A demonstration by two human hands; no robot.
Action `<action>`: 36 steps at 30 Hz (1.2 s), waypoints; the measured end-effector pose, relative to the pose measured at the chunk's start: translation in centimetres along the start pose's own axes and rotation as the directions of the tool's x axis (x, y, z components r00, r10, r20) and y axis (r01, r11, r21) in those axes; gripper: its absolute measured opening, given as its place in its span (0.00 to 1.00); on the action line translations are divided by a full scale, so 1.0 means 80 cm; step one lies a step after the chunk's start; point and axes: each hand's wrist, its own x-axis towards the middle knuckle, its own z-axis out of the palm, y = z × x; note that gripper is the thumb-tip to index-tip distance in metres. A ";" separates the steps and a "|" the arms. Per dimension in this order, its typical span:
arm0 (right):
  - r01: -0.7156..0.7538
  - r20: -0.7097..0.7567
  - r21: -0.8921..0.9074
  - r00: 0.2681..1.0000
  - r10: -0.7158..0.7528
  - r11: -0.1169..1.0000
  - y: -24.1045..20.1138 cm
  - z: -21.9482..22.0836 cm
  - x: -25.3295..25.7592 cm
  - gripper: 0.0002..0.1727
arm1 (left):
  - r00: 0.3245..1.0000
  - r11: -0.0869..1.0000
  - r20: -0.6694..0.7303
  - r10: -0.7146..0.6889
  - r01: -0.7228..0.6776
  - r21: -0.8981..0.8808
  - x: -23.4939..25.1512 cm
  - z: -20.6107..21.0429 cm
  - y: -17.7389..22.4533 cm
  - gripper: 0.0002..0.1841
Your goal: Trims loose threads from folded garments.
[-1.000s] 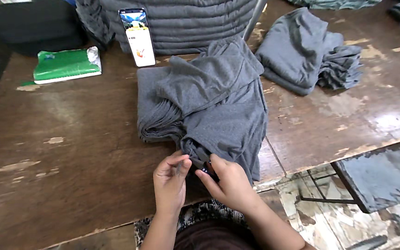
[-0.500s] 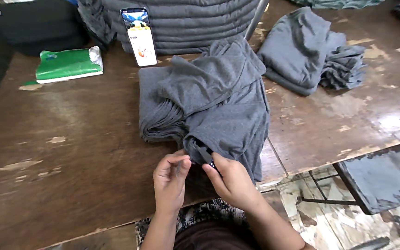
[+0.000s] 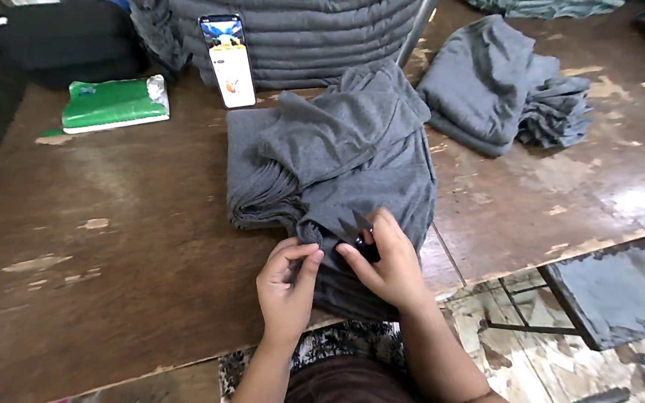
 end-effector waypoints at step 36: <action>0.109 0.321 -0.184 0.946 -0.045 0.977 0.010 -0.023 -0.028 0.34 | 0.928 0.892 0.366 0.067 -0.220 0.394 0.014 -0.063 0.004 0.02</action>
